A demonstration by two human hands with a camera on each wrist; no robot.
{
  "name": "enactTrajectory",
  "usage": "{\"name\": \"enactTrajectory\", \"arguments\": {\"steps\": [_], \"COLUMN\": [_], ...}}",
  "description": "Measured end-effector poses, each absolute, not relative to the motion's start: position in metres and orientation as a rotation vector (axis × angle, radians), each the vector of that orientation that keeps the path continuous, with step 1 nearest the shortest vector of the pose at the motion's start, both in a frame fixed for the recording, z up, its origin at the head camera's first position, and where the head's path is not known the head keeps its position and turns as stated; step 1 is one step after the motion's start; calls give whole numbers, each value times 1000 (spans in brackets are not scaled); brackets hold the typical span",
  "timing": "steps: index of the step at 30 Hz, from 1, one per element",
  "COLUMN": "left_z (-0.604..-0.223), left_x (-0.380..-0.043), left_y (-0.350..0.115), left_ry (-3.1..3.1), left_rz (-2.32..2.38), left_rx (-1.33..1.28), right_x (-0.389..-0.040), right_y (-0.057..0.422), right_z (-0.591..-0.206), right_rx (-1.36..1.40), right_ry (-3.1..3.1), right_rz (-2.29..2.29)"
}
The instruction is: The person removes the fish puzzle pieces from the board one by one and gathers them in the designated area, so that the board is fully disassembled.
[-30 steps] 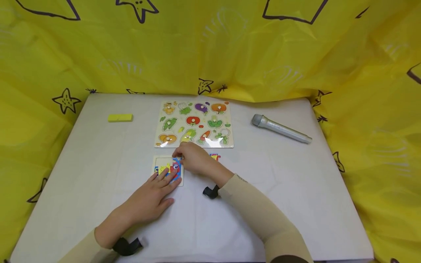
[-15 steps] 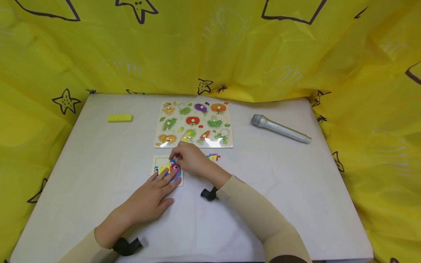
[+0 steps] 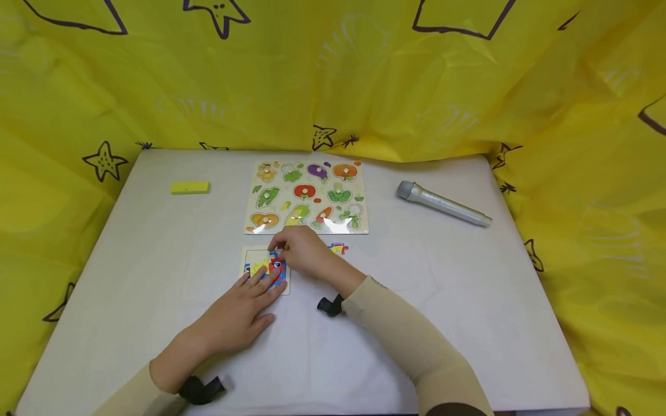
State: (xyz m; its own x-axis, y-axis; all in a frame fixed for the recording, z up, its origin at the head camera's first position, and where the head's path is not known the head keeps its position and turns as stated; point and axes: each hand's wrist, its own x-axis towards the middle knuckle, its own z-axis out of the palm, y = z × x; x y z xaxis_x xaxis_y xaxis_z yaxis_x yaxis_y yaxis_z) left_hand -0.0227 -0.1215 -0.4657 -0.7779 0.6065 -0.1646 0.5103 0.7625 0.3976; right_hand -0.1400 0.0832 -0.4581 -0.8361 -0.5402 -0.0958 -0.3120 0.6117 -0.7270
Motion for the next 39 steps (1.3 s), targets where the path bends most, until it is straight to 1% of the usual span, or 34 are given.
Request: {"name": "enactTrajectory", "arguments": {"steps": [5,9,16,25,39], "left_z": [-465,-465,-465,-462,-464], "left_x": [-23,-22,-21,-21,-20], "left_y": [-121,-121,-122,-121,-122], "left_ry": [2677,2675,2682,2683,2694], "left_rz": [487,484,497,484,490], "left_rx": [872,864,867,839,853], "right_x": [-141,-142,-146,-146,-145], "right_y": [87,94,115,154,215], "right_z": [-456,-452,-451,-449,-449], "right_rx": [-496,-406,-346,-241,-109], "right_ry": [2422,2358,2357,2359,2440], "right_rz": [-1206,-1271,-1293,-1327,-1225]}}
